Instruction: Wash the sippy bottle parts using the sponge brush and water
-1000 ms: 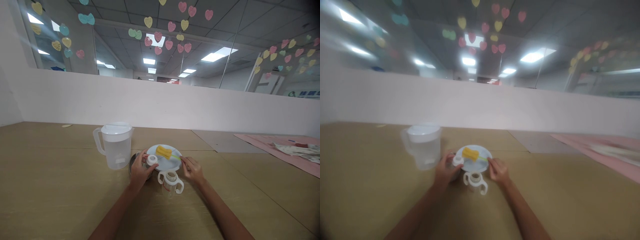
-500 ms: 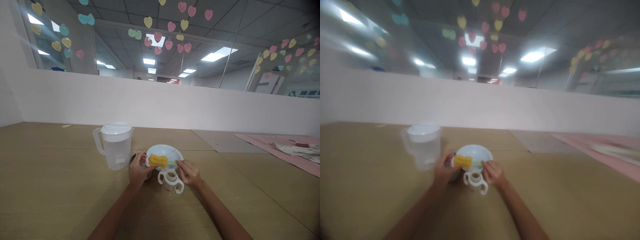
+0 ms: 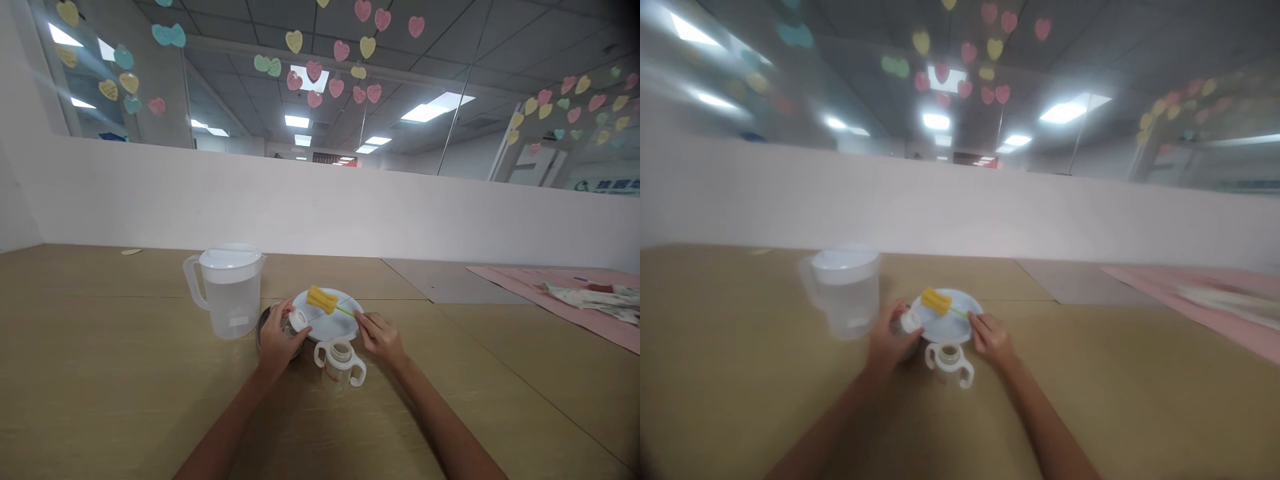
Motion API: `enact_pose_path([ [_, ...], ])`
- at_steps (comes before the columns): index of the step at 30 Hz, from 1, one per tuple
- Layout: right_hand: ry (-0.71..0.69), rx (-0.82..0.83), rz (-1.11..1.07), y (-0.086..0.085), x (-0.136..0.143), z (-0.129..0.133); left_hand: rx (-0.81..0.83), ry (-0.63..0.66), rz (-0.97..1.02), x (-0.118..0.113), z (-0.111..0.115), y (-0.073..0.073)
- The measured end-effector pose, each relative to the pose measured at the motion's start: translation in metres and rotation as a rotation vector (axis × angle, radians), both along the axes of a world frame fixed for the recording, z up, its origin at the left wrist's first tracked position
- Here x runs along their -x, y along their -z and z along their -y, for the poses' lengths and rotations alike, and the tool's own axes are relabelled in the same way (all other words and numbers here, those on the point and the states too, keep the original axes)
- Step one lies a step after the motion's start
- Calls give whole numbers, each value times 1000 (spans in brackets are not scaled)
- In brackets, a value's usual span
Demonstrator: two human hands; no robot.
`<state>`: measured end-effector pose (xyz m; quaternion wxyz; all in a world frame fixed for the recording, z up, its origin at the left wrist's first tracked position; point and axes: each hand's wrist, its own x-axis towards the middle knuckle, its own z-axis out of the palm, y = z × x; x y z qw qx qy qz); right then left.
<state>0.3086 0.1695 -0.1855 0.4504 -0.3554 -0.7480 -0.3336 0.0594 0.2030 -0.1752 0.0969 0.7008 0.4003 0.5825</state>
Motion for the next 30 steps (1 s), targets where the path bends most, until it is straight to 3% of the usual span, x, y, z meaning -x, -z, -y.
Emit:
enact_pose_path([
  [5, -67, -22, 66, 0, -1, 0, 12, 41, -25, -1, 2, 0],
  [10, 82, -34, 31, -1, -6, -1, -38, 12, -16, 0, 2, -1],
  [15, 25, -28, 108, -2, -5, -1, -86, 20, 0, 0, -1, 1],
  [20, 166, 13, 20, -4, -10, -3, -76, 53, -3, -1, 2, 0],
  [25, 72, 25, 85, -1, -6, -3, -101, 49, -108, -1, 8, -3],
  [30, 146, 37, 13, -1, -7, -4, -98, 58, -172, 0, 13, -6],
])
